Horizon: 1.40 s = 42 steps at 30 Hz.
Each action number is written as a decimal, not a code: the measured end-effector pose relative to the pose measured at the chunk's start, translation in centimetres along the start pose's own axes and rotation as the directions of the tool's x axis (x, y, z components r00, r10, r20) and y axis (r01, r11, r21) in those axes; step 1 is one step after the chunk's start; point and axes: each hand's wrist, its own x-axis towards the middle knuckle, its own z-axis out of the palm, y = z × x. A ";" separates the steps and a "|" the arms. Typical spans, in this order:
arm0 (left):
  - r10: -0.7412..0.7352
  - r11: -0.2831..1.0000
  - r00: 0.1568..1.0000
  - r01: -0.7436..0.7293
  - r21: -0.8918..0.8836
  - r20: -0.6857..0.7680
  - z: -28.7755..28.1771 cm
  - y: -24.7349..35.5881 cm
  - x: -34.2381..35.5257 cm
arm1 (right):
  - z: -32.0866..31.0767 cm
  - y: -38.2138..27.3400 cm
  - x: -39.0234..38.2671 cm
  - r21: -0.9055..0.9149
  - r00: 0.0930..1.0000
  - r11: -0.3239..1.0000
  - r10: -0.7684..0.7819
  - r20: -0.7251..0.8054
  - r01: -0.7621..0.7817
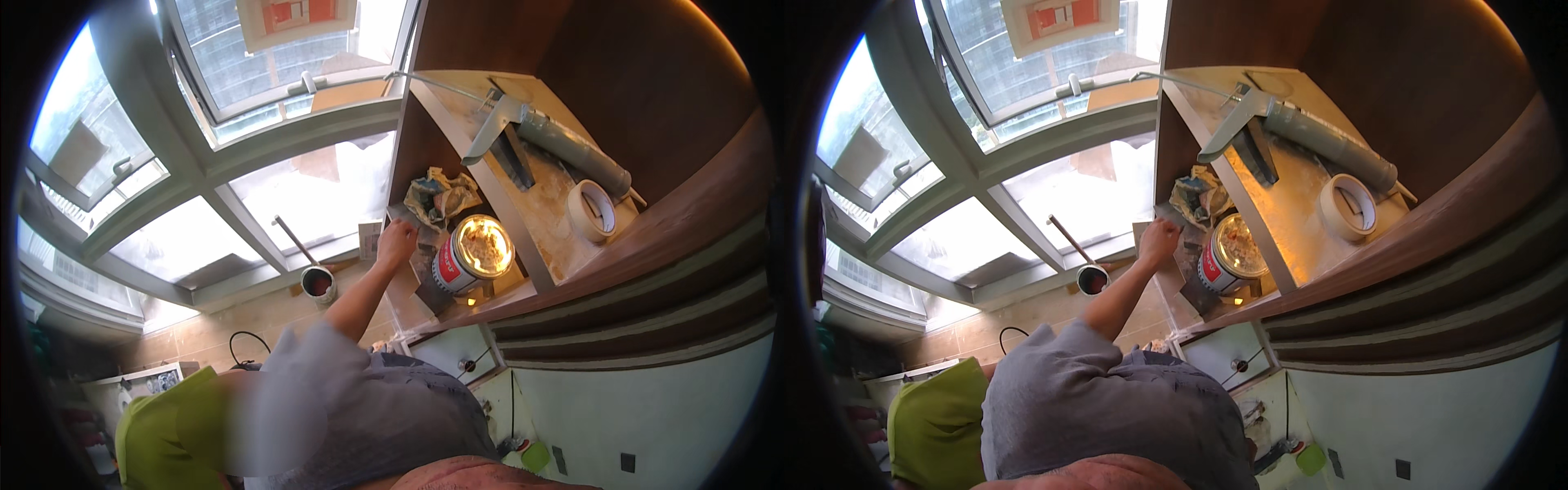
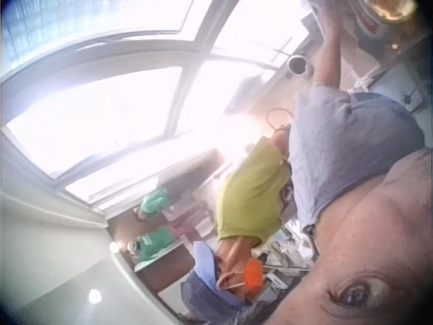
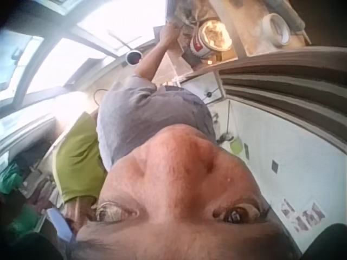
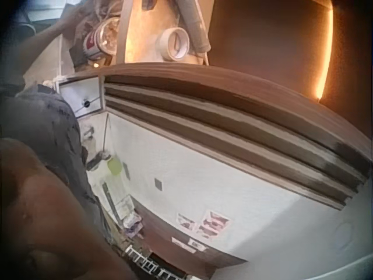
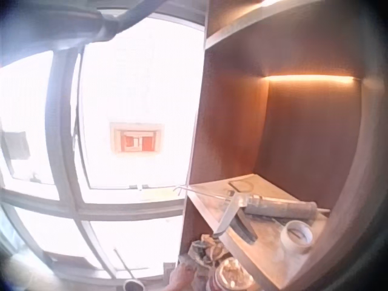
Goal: The person applies a dark finish to the grooves of a curved wooden ceiling panel using a small brush and a metal can. He repeatedly dips the brush, paints the recessed lines, and wipes the surface with a cloth.
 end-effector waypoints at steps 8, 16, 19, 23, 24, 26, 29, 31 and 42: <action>0.040 0.934 0.805 -0.240 -0.264 -0.591 -14.0 8.8 -3.0 | -12.6 -16.3 -6.9 0.511 0.945 0.805 -0.324 -0.045 0.300; 0.636 0.255 0.232 -0.963 -0.084 -0.736 -21.5 24.4 -11.1 | -23.8 -31.2 -13.6 0.720 0.457 0.009 -0.778 -0.431 0.694; 0.755 0.062 0.248 -0.949 -0.310 -0.608 -18.2 28.0 -14.6 | -25.7 -34.6 -19.7 0.651 0.237 -0.280 -0.773 -0.589 0.706; 0.811 0.122 0.280 -0.940 -0.319 -0.515 -16.0 28.6 -17.7 | -27.1 -37.3 -23.0 0.750 0.253 -0.317 -0.805 -0.537 0.581; 0.809 0.160 0.305 -0.937 -0.309 -0.503 -15.7 28.9 -17.9 | -26.9 -37.3 -22.2 0.734 0.200 -0.374 -0.802 -0.563 0.567; 0.905 0.205 0.269 -0.954 -0.219 -0.328 -16.5 29.2 -17.6 | -27.3 -37.4 -21.8 0.666 0.115 -0.428 -0.785 -0.609 0.611; 0.893 0.152 0.236 -0.960 -0.236 -0.384 -14.3 30.3 -16.9 | -29.6 -36.9 -22.1 0.475 0.027 -0.389 -0.751 -0.660 0.790; 0.907 0.110 0.222 -0.945 -0.307 -0.358 -14.4 32.2 -16.7 | -32.5 -36.0 -21.9 0.257 -0.058 -0.320 -0.721 -0.691 0.912; 0.822 0.262 0.327 -0.944 -0.200 -0.466 -12.2 29.9 -10.1 | -66.7 -39.5 -23.9 -0.636 -0.584 0.288 -0.252 -0.772 0.716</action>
